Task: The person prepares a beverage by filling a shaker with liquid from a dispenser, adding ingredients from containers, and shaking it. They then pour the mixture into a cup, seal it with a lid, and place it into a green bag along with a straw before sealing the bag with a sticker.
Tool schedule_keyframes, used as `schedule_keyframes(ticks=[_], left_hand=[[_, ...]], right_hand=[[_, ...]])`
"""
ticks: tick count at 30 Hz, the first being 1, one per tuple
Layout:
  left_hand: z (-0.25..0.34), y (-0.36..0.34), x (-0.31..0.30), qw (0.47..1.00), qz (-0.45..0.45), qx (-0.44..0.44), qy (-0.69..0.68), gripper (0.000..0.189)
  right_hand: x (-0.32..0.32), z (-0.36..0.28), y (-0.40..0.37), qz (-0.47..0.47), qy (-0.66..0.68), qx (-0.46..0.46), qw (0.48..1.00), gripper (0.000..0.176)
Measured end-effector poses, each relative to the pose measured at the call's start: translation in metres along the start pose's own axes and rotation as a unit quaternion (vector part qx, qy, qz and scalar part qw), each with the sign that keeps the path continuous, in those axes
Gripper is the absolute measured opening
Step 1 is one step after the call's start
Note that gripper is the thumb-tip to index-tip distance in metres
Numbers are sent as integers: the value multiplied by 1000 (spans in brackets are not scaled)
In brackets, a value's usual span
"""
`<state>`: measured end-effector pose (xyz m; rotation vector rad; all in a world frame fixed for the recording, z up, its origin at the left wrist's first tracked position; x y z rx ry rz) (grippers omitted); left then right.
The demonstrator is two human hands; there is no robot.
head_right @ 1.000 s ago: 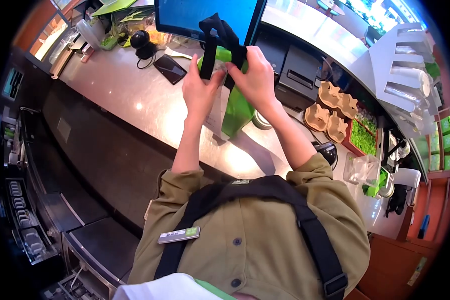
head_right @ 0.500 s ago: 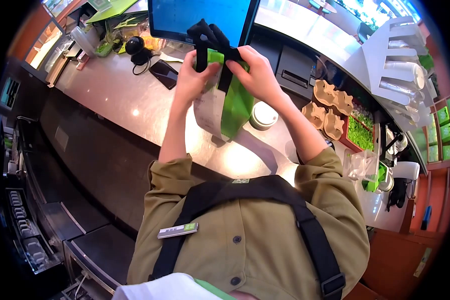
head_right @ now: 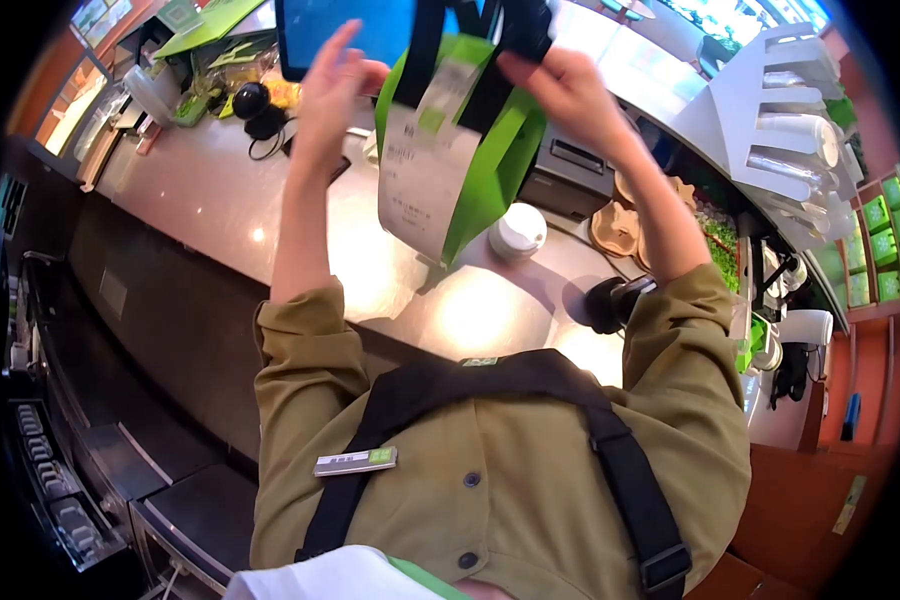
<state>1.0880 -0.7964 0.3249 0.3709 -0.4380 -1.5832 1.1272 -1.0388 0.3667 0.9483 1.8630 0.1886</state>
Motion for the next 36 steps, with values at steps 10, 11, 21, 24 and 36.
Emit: schedule_keyframes(ticks=[10,11,21,24,36], left_hand=[[-117,-107,-95,961,206,-184,21,41],[-145,-134,-106,941,204,-256,84,40],[-188,-215,-75,831,218,-301,413,34],[-181,-203,-63,777,139,-332,517,33],[-185,-199,-65,799,141,-301,501,32]], right_hand=[[-186,48,55,171,-77,156,970,31],[-202,67,53,152,-121,195,961,28],[-297,192,31,277,-299,340,847,43],[-339,250,33,147,-588,280,745,31],[-280,116,56,163,-356,513,764,68]])
Point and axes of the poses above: each hand's wrist, its own y-axis towards the middle knuckle, its own x-axis out of the palm, z = x × y, the point moved 1 cm from there along y, towards the middle knuckle, and after that the axes turned 10 degrees about -z, right-handed, at the moved point
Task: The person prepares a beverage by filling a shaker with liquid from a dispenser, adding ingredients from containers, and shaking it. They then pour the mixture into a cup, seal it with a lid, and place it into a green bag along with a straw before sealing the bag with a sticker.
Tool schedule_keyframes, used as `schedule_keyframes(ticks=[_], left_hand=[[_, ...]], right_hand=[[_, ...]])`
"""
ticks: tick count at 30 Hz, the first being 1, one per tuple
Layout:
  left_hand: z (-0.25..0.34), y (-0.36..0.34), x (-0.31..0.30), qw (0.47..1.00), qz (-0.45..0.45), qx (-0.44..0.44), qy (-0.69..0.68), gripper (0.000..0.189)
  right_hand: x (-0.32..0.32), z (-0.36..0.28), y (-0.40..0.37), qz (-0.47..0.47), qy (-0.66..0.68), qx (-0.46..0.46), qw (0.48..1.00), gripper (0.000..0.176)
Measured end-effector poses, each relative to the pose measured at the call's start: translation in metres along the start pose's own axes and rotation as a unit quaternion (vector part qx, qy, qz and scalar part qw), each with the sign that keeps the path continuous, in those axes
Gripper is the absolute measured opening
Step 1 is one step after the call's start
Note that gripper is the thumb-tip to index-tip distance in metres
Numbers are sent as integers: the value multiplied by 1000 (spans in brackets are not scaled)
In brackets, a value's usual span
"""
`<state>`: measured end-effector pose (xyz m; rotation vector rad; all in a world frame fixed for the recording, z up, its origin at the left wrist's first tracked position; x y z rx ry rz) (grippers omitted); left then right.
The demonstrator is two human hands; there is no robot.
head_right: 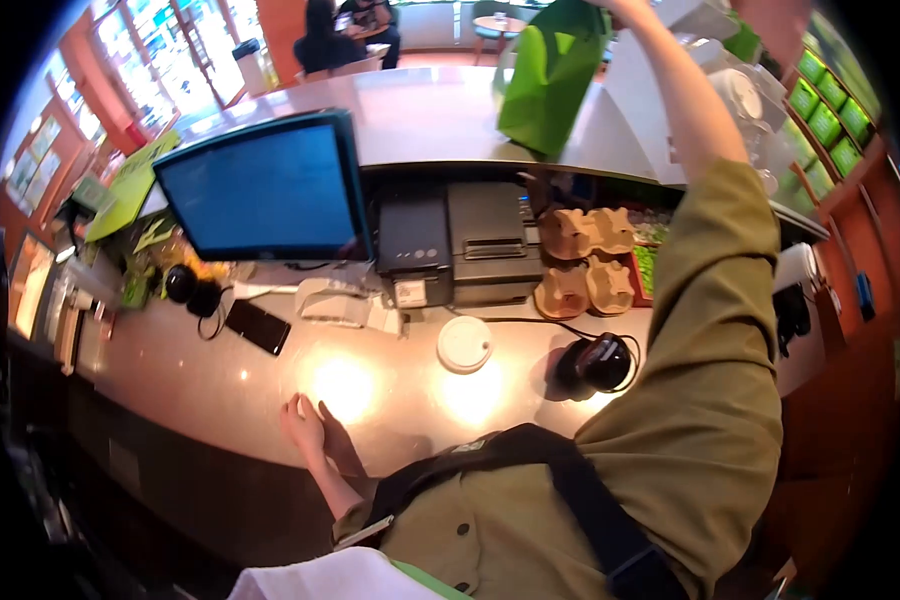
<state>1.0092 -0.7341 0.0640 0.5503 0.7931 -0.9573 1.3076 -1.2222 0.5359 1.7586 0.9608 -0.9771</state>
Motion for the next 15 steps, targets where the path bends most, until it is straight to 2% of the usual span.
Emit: schedule_keyframes(ticks=[1,2,3,4,5,6,7,9,10,11,12,14,15], left_hand=[[-11,4,4,999,0,-5,-49,34],[7,-1,-11,983,-32,-36,-178,32],[7,-4,-16,957,-22,-54,-284,32],[2,-8,-14,915,13,-81,-396,31],[4,-9,-20,909,20,-85,-407,32],[6,-13,-27,904,28,-89,-418,33],[9,-23,-38,907,42,-92,-408,34],[16,-46,-60,919,60,-106,-376,36],[13,-59,-68,939,59,-119,-319,35],[18,-74,-80,943,50,-133,-300,35],[21,-93,-89,946,43,-155,-281,34],[4,-134,-94,966,132,-84,-205,27],[-17,-184,-115,963,160,-131,-175,27]], right_hand=[[0,1,-6,18,-5,-9,1000,66],[-13,-10,-32,-12,-36,4,999,62],[2,36,36,52,-124,-204,970,56],[-15,5,-32,56,-95,-186,976,51],[-5,8,-31,124,-100,-206,966,46],[-26,-12,-88,86,-74,-197,974,41],[-30,-29,-124,38,96,-277,955,39],[-36,-54,-212,-98,268,-493,822,45],[-31,-60,-243,-209,379,-612,662,51],[-26,-62,-273,-290,423,-670,538,63],[-22,-68,-302,-345,452,-698,435,76],[-13,-84,-353,-429,491,-718,245,103],[-7,-92,-373,-452,510,-711,173,117]])
Point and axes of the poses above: each hand's wrist, its own y-axis towards the middle knuckle, its own x-axis out of the palm, z = x × y, the point moved 1 cm from there along y, towards the middle knuckle, and after that the axes turned 10 degrees about -z, right-handed, at the moved point
